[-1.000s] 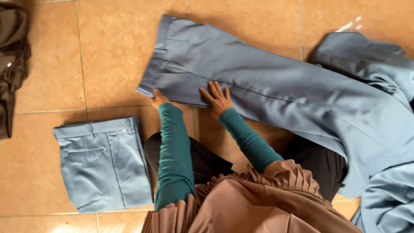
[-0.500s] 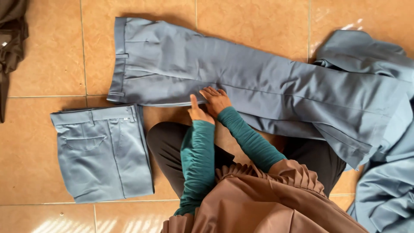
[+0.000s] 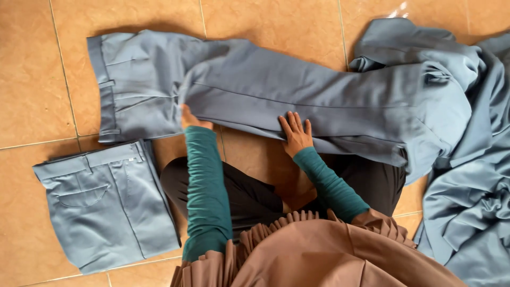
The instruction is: The person sits on a tiled floor and folds several pairs of light blue trousers by hand. They smooth the fabric, fold the legs together, and then fold the pants into neat rectangular stacks, placing each finished pair onto a growing pile.
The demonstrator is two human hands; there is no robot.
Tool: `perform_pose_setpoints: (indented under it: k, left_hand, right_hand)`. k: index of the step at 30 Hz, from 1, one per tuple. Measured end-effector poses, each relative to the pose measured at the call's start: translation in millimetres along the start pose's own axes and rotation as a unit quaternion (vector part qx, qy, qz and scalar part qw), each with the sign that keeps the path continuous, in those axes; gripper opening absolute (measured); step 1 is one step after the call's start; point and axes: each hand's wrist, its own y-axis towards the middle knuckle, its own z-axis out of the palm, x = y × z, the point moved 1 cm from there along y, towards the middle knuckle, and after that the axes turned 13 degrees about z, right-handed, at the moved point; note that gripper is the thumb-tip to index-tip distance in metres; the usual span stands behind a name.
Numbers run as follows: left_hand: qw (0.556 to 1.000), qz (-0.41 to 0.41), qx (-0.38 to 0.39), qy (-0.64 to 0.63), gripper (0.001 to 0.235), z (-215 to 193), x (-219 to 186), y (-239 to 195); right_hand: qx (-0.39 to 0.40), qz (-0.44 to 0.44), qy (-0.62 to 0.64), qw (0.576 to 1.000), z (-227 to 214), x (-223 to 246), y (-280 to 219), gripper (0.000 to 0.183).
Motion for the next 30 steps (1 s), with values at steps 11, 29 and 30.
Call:
perform_pose_setpoints:
  k: [11, 29, 30]
  left_hand:
    - [0.973, 0.174, -0.108, 0.103, 0.096, -21.1, -131.6, 93.8]
    - [0.287, 0.161, 0.377, 0.866, 0.054, 4.3, 28.2, -105.5]
    - [0.27, 0.154, 0.393, 0.866, 0.056, 6.4, 25.1, -111.2]
  right_hand:
    - [0.023, -0.207, 0.058, 0.976, -19.9, 89.9, 30.3, 0.099]
    - [-0.03, 0.374, 0.225, 0.899, 22.3, -166.8, 153.6, 0.099]
    - [-0.023, 0.384, 0.275, 0.881, 32.4, -174.3, 164.6, 0.097]
